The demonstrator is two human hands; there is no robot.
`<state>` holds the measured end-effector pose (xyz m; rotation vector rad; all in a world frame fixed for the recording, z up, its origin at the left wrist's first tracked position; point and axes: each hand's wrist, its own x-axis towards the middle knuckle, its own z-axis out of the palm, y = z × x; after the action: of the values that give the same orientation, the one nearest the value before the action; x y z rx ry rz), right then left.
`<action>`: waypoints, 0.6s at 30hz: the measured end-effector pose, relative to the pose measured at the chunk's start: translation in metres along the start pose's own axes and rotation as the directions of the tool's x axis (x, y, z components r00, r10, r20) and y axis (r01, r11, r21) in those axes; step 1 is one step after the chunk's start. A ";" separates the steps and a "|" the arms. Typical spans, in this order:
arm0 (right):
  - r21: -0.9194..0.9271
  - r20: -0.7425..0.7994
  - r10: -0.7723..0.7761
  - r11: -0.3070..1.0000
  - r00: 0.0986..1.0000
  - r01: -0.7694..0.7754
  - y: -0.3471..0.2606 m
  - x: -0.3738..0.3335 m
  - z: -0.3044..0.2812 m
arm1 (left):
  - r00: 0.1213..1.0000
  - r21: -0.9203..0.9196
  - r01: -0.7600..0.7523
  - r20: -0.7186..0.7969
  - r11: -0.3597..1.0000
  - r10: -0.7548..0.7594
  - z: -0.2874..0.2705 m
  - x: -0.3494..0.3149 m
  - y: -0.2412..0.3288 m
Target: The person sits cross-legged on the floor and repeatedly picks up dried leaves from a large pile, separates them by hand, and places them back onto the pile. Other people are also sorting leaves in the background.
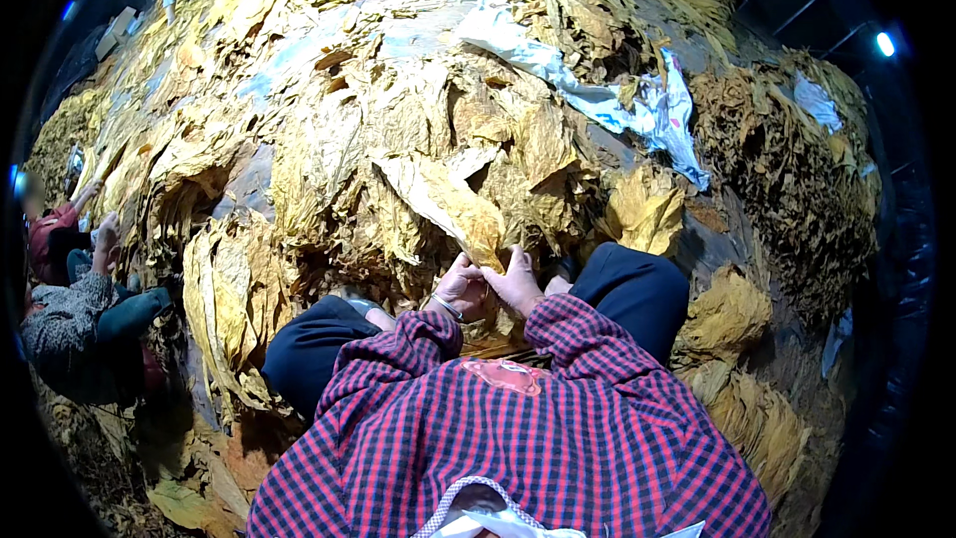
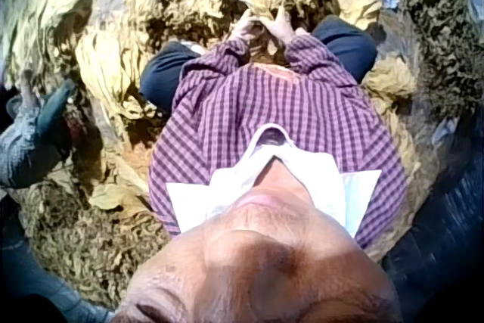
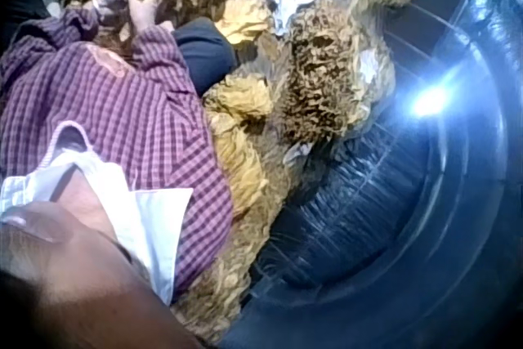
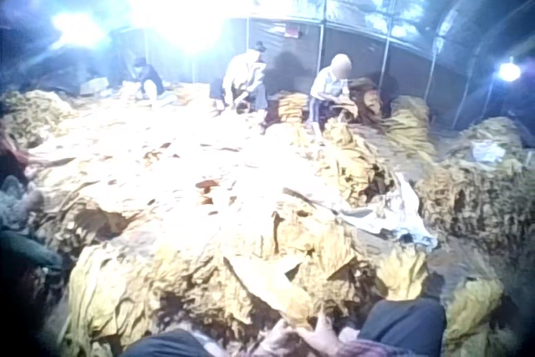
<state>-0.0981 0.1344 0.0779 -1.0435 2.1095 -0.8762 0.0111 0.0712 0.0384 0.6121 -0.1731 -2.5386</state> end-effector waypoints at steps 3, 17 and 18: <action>0.469 0.267 0.142 0.845 0.953 -0.257 -0.007 -0.004 -0.008 | 0.998 0.125 0.048 0.042 0.991 -0.053 0.008 -0.001 0.007; -0.203 0.226 -0.476 0.830 0.850 0.519 -0.020 -0.050 -0.045 | 0.902 0.176 -0.120 -0.391 0.977 0.181 0.026 -0.001 0.051; -0.200 0.318 -0.145 0.956 0.937 0.216 -0.023 -0.047 -0.040 | 0.881 0.250 -0.132 -0.414 0.959 0.229 0.029 0.000 0.045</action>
<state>-0.0957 0.1742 0.1301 -1.4175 1.9075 -0.5175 0.0186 0.0332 0.0744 1.1796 -0.3286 -2.1494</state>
